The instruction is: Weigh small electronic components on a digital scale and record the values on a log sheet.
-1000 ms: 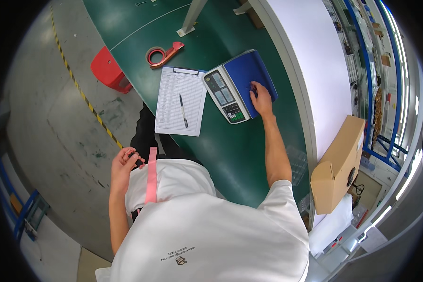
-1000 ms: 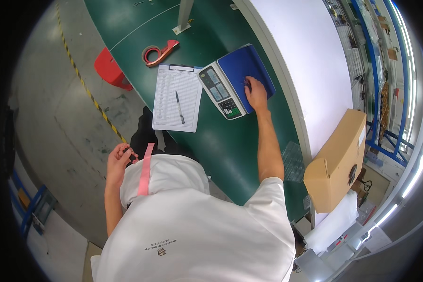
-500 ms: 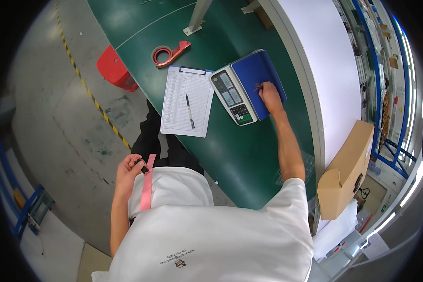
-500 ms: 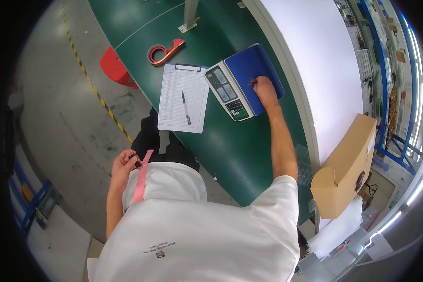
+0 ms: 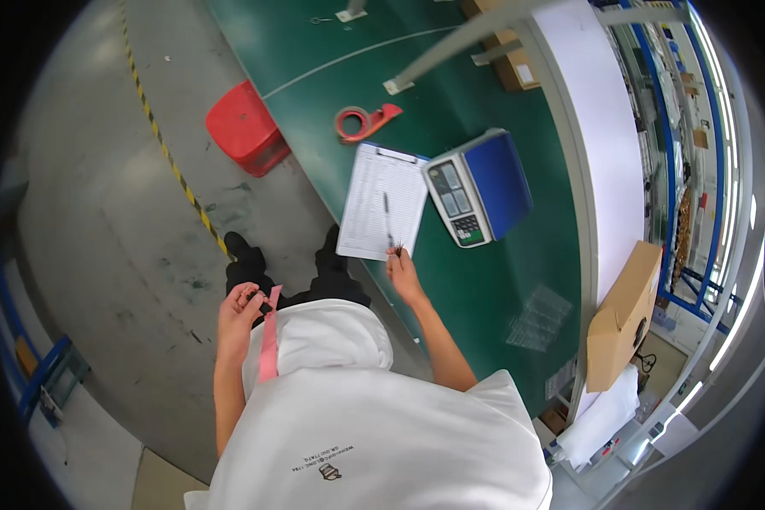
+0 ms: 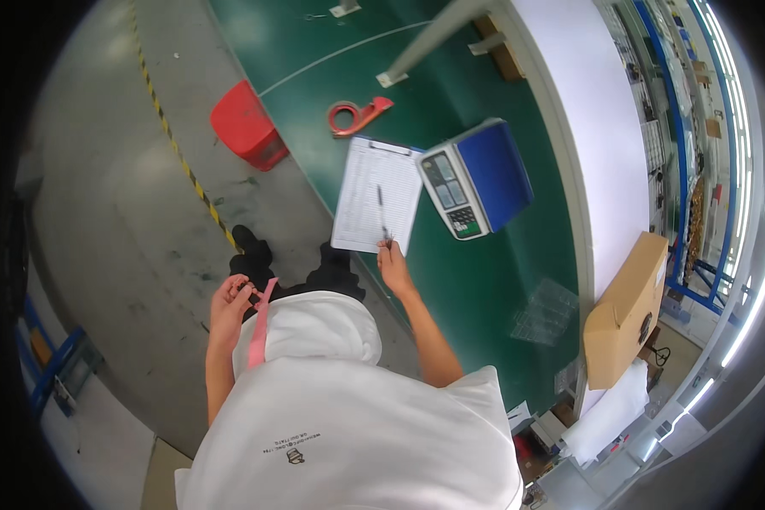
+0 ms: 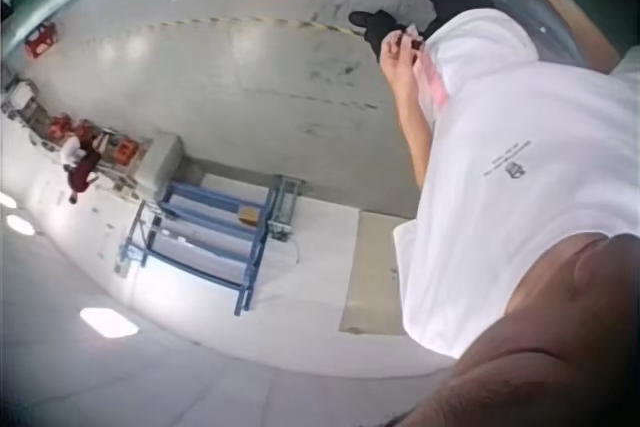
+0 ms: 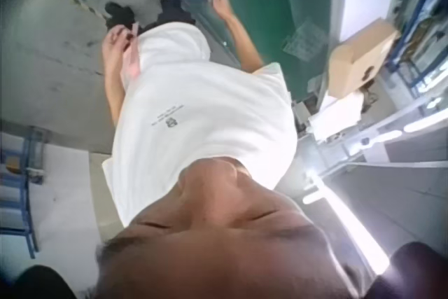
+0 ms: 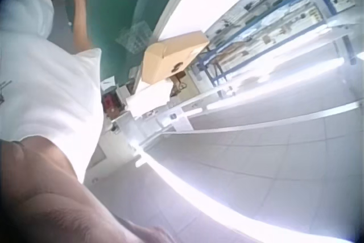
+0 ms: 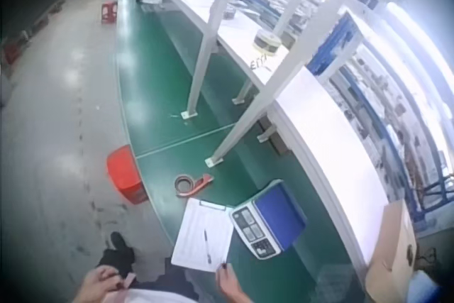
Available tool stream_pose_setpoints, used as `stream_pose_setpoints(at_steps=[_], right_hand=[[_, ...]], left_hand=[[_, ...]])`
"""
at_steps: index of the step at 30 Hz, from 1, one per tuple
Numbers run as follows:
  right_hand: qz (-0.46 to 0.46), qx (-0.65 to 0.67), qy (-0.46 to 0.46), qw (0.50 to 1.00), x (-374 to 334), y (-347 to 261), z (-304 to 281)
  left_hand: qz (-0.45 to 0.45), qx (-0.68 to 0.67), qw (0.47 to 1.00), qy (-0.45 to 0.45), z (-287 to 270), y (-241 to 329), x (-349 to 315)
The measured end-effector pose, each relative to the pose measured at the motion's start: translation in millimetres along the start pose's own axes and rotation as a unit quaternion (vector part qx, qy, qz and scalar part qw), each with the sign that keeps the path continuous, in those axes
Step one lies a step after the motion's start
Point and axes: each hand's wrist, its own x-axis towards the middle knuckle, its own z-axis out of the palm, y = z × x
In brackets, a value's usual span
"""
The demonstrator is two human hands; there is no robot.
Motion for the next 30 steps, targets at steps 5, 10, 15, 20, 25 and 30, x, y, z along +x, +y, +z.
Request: stream_pose_setpoints(at_steps=[5, 10, 15, 20, 25, 30], right_hand=[[-0.097, -0.225, 0.176, 0.953, 59, 18, 24], [-0.052, -0.326, 0.264, 0.906, 86, 11, 15], [-0.039, -0.442, 0.246, 0.862, 97, 6, 24], [-0.023, -0.491, 0.197, 0.848, 100, 20, 18], [0.008, -0.401, 0.295, 0.867, 72, 7, -39], [0.031, -0.351, 0.395, 0.849, 34, 40, -111]], left_hand=[[0.008, -0.002, 1.000, 0.011, -94, 13, 10], [0.005, 0.060, 0.996, -0.059, -120, 40, 43], [0.009, 0.145, 0.975, -0.169, -66, 0, 123], [-0.001, 0.258, 0.934, -0.249, 35, -82, 194], [-0.064, 0.290, 0.942, -0.158, 79, -145, 225], [-0.112, 0.270, 0.944, -0.152, 83, -162, 236]])
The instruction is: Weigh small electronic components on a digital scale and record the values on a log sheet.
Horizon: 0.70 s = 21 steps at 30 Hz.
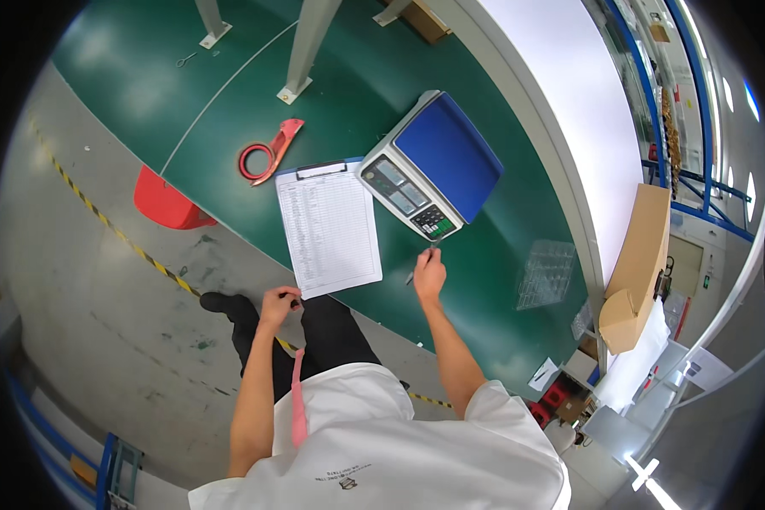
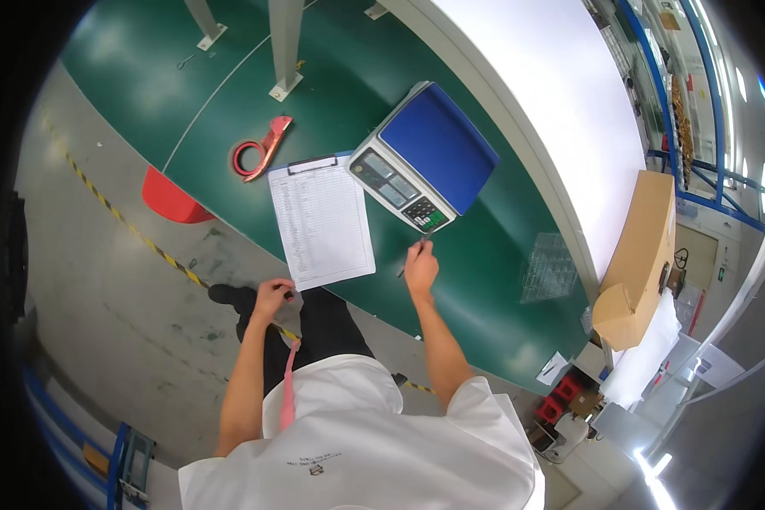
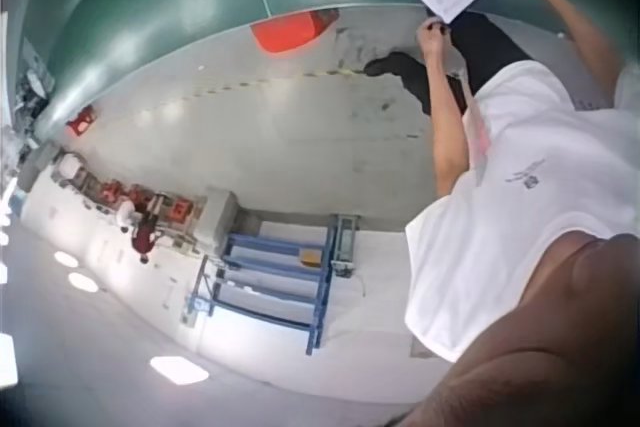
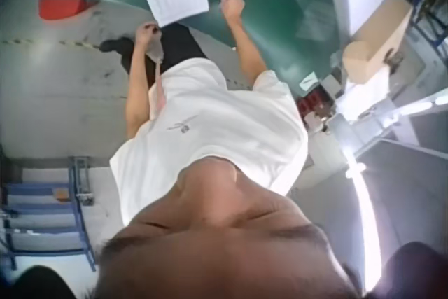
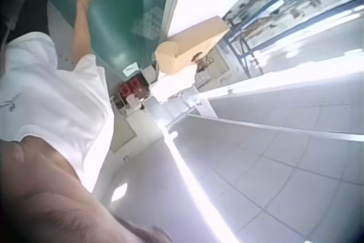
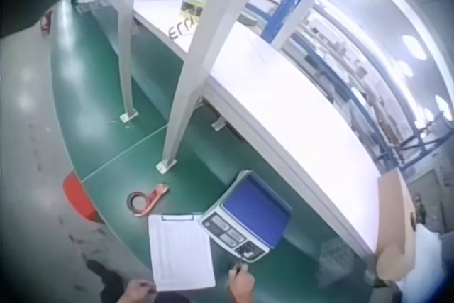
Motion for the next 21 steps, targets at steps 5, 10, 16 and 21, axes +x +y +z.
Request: stream_pose_setpoints(at_steps=[5, 10, 16, 21], right_hand=[[0.051, 0.089, -0.015, 0.995, -15, 32, 9], [-0.001, 0.068, -0.088, 0.994, -32, -7, 40], [-0.003, 0.037, -0.040, 0.999, -45, -39, 73], [0.034, 0.061, -0.154, 0.986, -98, -46, 69]], left_hand=[[0.008, 0.010, 0.999, 0.038, -15, -8, 5], [-0.024, -0.072, 0.996, -0.045, -8, 6, 8], [0.009, 0.097, 0.992, -0.082, 4, 34, -1], [0.211, 0.190, 0.959, -0.027, -34, 21, -46]])
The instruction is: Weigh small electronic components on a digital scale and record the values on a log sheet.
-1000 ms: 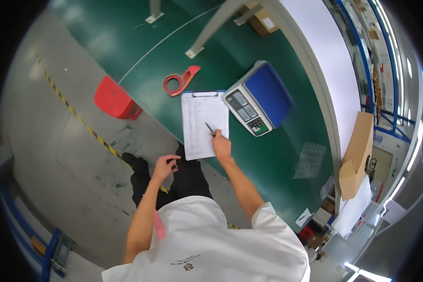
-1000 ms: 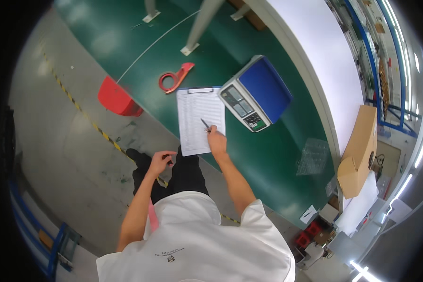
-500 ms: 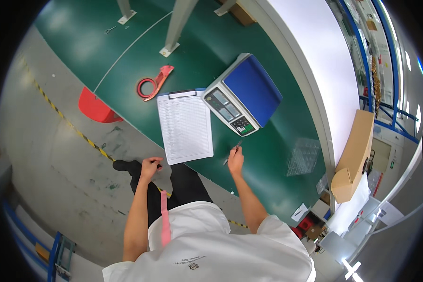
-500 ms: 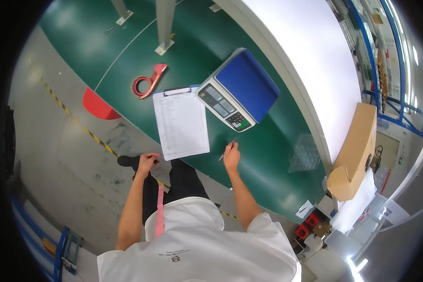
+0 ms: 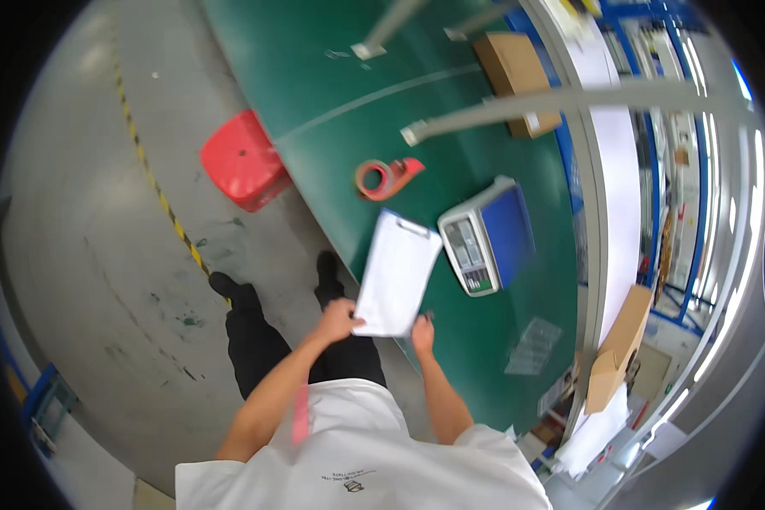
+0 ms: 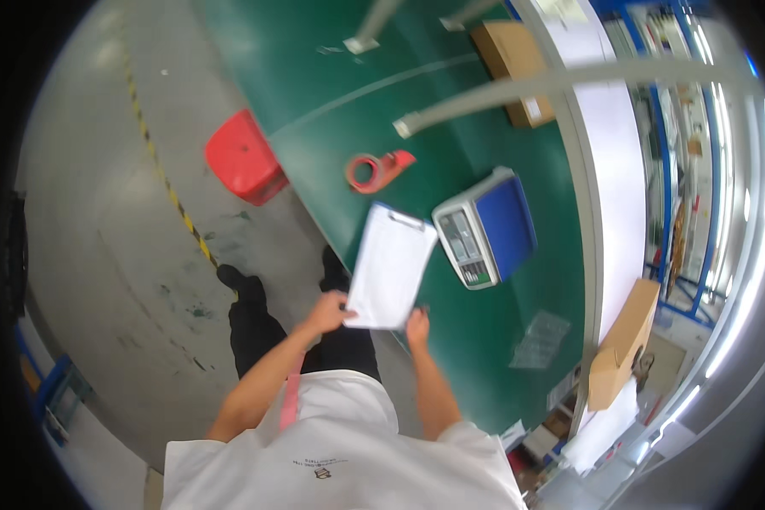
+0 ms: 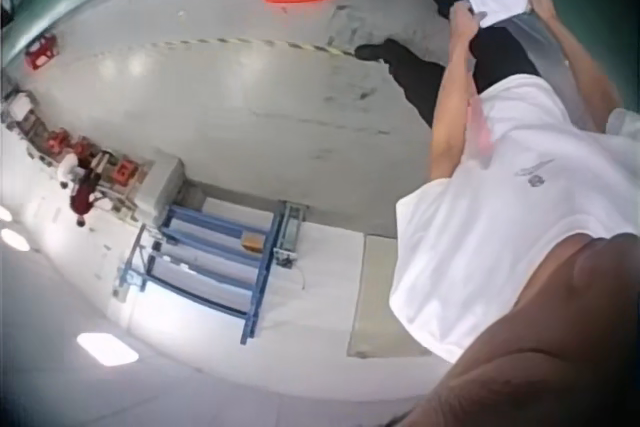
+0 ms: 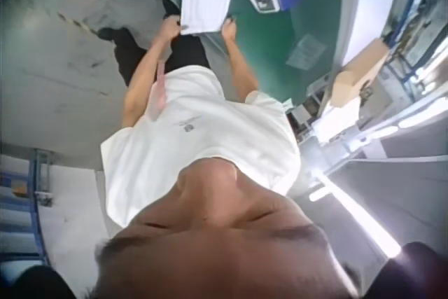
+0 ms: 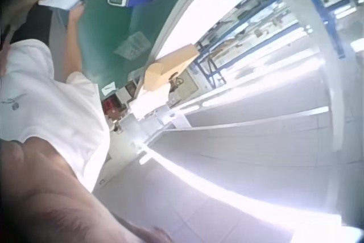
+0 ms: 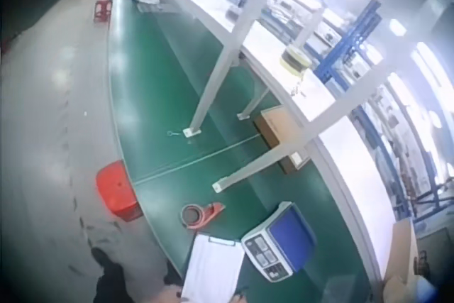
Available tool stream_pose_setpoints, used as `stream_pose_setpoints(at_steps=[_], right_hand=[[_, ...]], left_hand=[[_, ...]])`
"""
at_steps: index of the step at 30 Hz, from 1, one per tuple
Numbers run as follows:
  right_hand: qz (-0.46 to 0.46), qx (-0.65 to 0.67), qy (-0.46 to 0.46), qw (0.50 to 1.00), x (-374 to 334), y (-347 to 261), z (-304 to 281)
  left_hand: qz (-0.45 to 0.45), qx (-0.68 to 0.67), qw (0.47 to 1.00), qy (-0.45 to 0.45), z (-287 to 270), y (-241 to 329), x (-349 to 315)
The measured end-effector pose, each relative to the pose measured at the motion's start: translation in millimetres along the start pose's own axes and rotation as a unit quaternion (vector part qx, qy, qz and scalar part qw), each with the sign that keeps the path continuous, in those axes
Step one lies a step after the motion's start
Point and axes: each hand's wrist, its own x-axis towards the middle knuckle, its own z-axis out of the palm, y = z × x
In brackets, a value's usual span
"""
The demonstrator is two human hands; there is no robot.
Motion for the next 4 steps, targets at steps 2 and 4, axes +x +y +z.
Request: stream_pose_setpoints(at_steps=[2, 4], right_hand=[[-0.025, -0.081, -0.062, 0.994, -24, 1, 3], [-0.163, -0.125, -0.055, 0.977, -21, -35, 47]], left_hand=[[0.076, -0.001, 0.996, 0.051, -22, 1, -37], [0.081, -0.056, 0.995, 0.014, -97, 3, -59]])
